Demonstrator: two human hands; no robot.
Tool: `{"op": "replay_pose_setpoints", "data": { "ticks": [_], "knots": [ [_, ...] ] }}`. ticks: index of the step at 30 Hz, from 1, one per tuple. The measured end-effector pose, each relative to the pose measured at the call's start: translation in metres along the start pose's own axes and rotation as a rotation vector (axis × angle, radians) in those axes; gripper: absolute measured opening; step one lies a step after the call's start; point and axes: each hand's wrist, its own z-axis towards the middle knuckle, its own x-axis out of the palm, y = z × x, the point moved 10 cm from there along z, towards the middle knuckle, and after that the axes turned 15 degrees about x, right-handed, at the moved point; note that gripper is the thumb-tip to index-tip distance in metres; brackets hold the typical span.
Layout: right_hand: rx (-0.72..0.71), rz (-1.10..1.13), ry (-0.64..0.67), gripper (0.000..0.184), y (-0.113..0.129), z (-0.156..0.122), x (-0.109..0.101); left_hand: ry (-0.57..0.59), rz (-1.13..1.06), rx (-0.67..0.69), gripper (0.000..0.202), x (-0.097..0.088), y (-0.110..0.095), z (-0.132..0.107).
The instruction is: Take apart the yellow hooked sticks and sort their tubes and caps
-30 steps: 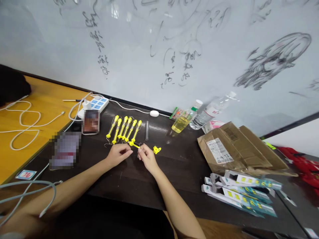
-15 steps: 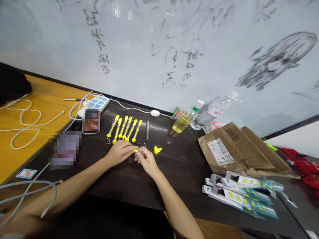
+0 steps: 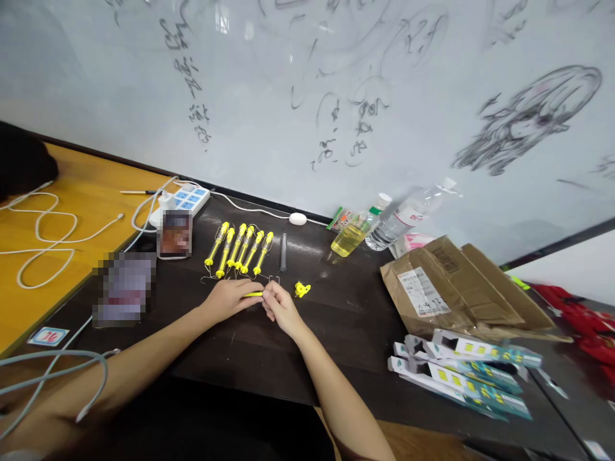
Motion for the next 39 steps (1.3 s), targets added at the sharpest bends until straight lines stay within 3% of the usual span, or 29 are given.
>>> {"op": "replay_pose_setpoints", "data": {
  "ticks": [10, 17, 23, 28, 35, 39],
  "knots": [
    [0.010, 0.078, -0.155, 0.037, -0.011, 0.003, -0.005, 0.087, 0.057, -0.017, 0.027, 0.012, 0.005, -0.001],
    [0.132, 0.112, -0.111, 0.033, -0.025, 0.010, 0.000, 0.083, 0.008, -0.078, 0.024, 0.016, 0.015, -0.003],
    [0.088, -0.093, -0.110, 0.037, -0.022, 0.008, -0.004, 0.086, -0.093, -0.035, 0.028, 0.017, 0.005, -0.001],
    [0.032, -0.035, -0.209, 0.038, -0.018, 0.006, -0.007, 0.049, -0.067, -0.098, 0.033, 0.015, 0.010, -0.003],
    [0.136, -0.082, 0.013, 0.039, -0.020, 0.009, -0.001, 0.094, -0.177, -0.023, 0.026, 0.018, 0.004, 0.000],
    [0.143, -0.111, 0.073, 0.039, -0.018, 0.006, 0.001, 0.111, -0.177, 0.036, 0.024, 0.020, -0.001, 0.001]
  ]
}}
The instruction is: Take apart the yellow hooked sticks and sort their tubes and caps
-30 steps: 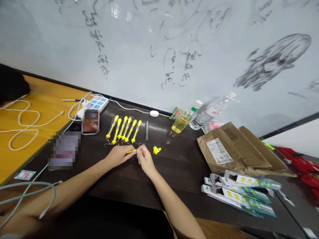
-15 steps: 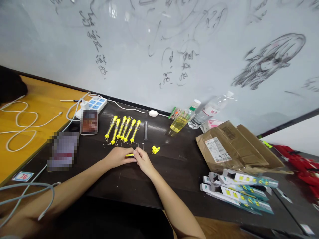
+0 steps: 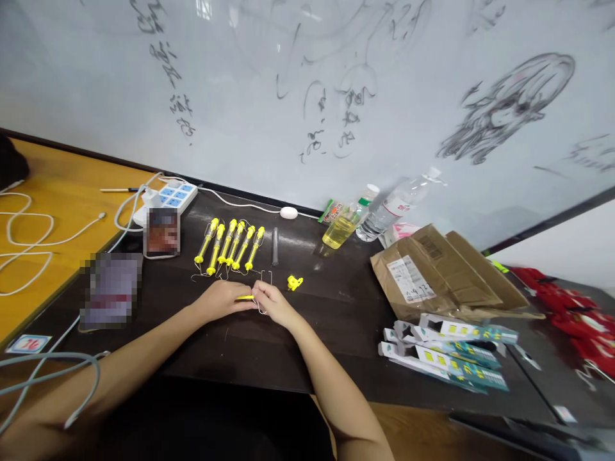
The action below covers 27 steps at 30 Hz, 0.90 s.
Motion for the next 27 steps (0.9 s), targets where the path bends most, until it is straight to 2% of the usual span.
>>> {"op": "replay_pose_setpoints", "data": {
  "ticks": [5, 11, 14, 21, 27],
  "knots": [
    [0.016, 0.066, 0.008, 0.041, -0.001, 0.001, 0.005, 0.076, 0.097, 0.032, 0.028, 0.005, -0.002, 0.001],
    [-0.006, 0.054, -0.019, 0.044, -0.004, 0.004, 0.001, 0.053, 0.069, 0.033, 0.027, 0.004, -0.004, 0.001],
    [0.017, 0.158, -0.004, 0.042, -0.010, 0.007, 0.002, 0.081, 0.071, 0.054, 0.028, 0.007, -0.008, 0.001],
    [-0.012, 0.416, -0.149, 0.041, -0.010, 0.008, -0.002, 0.161, 0.231, -0.036, 0.032, 0.010, -0.003, 0.001],
    [-0.039, 0.422, -0.224, 0.041, -0.011, 0.008, -0.011, 0.159, 0.173, -0.034, 0.025, 0.012, -0.004, 0.002]
  ]
}}
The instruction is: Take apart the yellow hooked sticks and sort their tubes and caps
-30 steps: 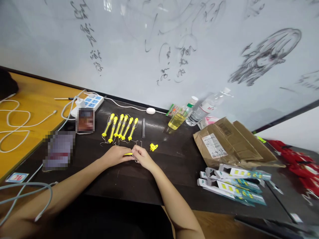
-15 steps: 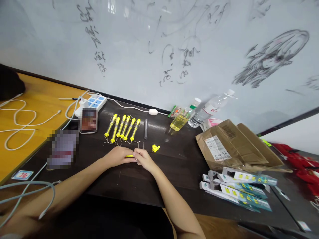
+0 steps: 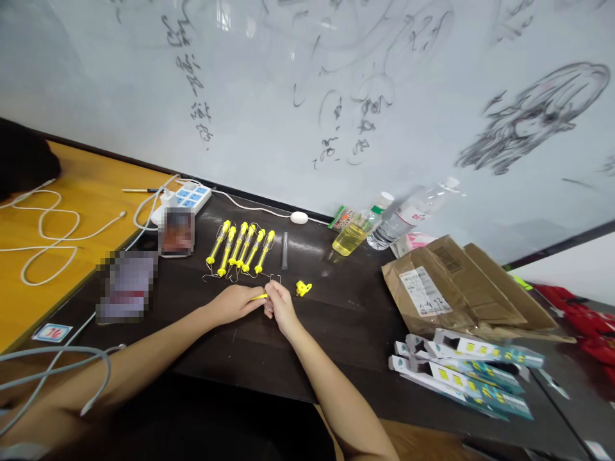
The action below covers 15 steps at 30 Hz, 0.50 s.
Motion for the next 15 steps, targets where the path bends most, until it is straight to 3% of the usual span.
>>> {"op": "replay_pose_setpoints", "data": {
  "ticks": [6, 12, 15],
  "knots": [
    [-0.019, -0.043, 0.014, 0.039, 0.003, 0.003, -0.004, -0.109, -0.243, 0.029, 0.027, -0.005, -0.001, -0.001],
    [-0.033, -0.028, 0.047, 0.039, 0.008, 0.001, -0.002, -0.219, -0.864, -0.221, 0.054, 0.012, 0.020, -0.006],
    [-0.036, -0.032, 0.044, 0.040, 0.009, -0.001, -0.001, -0.255, -0.990, -0.270, 0.053, 0.019, 0.023, -0.006]
  ]
}}
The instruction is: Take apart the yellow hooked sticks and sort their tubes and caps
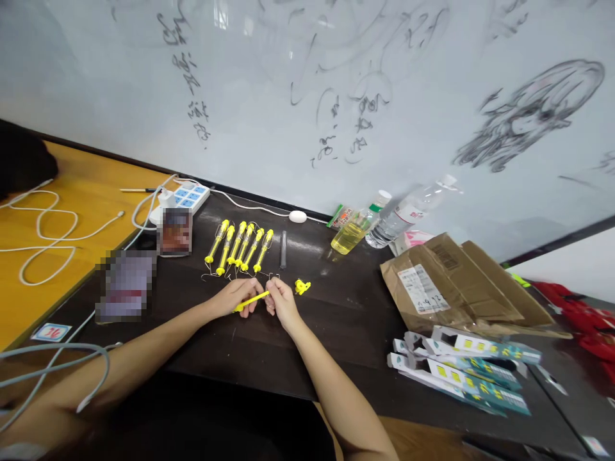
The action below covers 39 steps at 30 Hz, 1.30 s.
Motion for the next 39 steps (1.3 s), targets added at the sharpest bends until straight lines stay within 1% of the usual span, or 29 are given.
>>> {"op": "replay_pose_setpoints", "data": {
  "ticks": [2, 6, 8, 10, 18, 25, 33, 39],
  "knots": [
    [0.002, -0.017, -0.006, 0.040, 0.000, 0.000, 0.000, 0.018, 0.045, 0.034, 0.048, 0.002, -0.003, 0.001],
    [-0.016, -0.069, -0.027, 0.039, -0.002, 0.000, 0.000, 0.059, 0.307, 0.205, 0.033, 0.003, -0.020, 0.001],
    [-0.034, -0.091, -0.038, 0.039, -0.002, 0.000, -0.001, 0.076, 0.424, 0.267, 0.029, 0.003, -0.027, 0.001],
    [-0.044, -0.098, -0.043, 0.038, -0.002, 0.001, -0.002, 0.100, 0.506, 0.294, 0.028, 0.004, -0.030, 0.001],
    [-0.040, -0.088, -0.052, 0.039, -0.006, 0.001, -0.004, 0.190, 0.764, 0.336, 0.023, 0.010, -0.030, -0.001],
    [-0.030, -0.081, -0.078, 0.040, -0.007, 0.002, -0.005, 0.207, 0.964, 0.308, 0.025, 0.011, -0.028, -0.002],
    [-0.025, -0.078, -0.096, 0.041, -0.008, 0.000, -0.004, 0.213, 1.041, 0.305, 0.024, 0.012, -0.028, -0.001],
    [-0.052, -0.075, -0.106, 0.041, -0.005, -0.001, -0.003, 0.205, 1.044, 0.326, 0.023, 0.012, -0.025, -0.002]
  ]
}}
